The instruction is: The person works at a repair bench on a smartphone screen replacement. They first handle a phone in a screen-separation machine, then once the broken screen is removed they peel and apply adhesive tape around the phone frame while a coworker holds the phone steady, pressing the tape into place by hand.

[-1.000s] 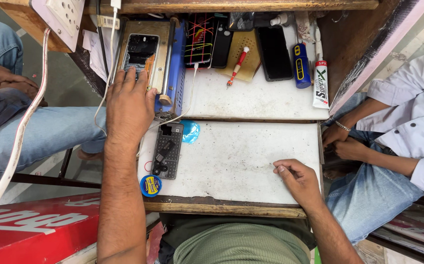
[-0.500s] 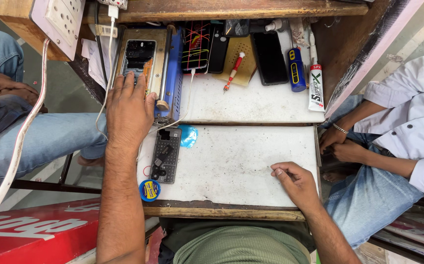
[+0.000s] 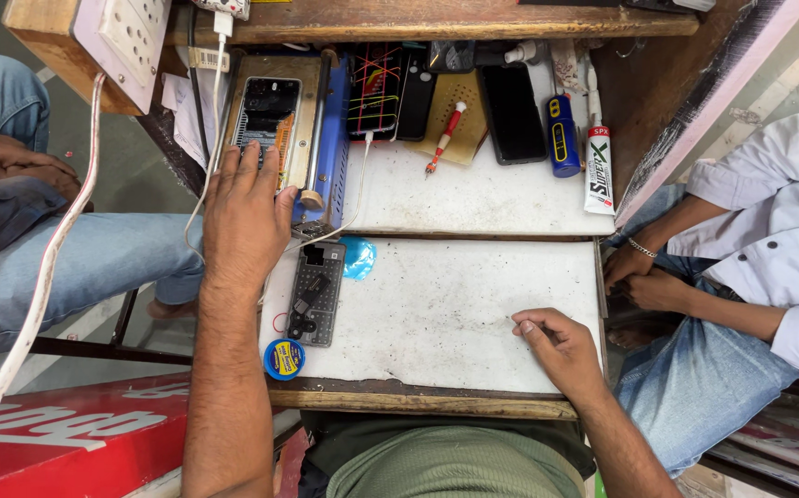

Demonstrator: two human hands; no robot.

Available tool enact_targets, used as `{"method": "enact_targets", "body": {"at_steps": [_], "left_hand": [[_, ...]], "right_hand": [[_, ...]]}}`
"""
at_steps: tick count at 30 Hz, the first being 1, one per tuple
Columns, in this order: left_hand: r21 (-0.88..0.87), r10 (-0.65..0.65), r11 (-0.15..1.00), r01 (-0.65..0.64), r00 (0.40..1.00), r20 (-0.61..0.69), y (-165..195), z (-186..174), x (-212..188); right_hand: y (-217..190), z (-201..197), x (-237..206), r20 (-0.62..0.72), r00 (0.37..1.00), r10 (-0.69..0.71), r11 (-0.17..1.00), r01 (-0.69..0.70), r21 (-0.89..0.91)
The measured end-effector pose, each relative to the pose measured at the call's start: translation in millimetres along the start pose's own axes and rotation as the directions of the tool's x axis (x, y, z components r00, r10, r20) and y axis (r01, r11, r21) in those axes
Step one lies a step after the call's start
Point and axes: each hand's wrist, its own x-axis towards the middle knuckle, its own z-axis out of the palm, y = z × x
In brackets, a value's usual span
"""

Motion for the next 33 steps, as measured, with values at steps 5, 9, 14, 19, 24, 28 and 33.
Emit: {"method": "enact_targets", "body": {"at_steps": [5, 9, 14, 19, 24, 28, 33], "left_hand": [[0.007, -0.006, 1.0, 0.006, 1.0, 0.005, 1.9, -0.7, 2.0], [0.018, -0.014, 1.0, 0.014, 1.0, 0.013, 4.0, -2.6, 3.0], [0.021, -0.015, 1.0, 0.015, 1.0, 0.019, 6.0, -5.9, 4.1], [0.025, -0.01, 1.0, 0.01, 1.0, 0.006, 6.4, -6.9, 4.8], [0.022, -0.005, 1.0, 0.005, 1.0, 0.014, 5.5, -7.6, 5.1], [0.035, -0.012, 0.999, 0.011, 0.999, 0.043, 4.8, -9.3, 6.3], [0.044, -0.029, 0.999, 0.026, 0.997, 0.071, 4.3, -9.7, 6.8]], "right_hand": [[-0.8, 0.3, -0.3, -0.006, 1.0, 0.005, 0.999, -0.006, -0.033], [-2.0, 0.8, -0.6, -0.005, 1.0, 0.001, 0.999, -0.001, -0.043], [-4.5, 0.7, -0.6, -0.01, 1.0, -0.011, 1.0, 0.011, -0.017], [-6.0, 0.8, -0.6, -0.006, 1.0, -0.012, 1.0, 0.012, -0.013], [-5.2, 0.8, -0.9, -0.01, 1.0, 0.0, 1.0, 0.0, -0.016], [-3.2, 0.9, -1.0, -0.011, 1.0, -0.006, 1.0, 0.005, -0.01], [0.3, 0.5, -1.3, -0.006, 1.0, -0.017, 1.0, 0.017, -0.008]]}}
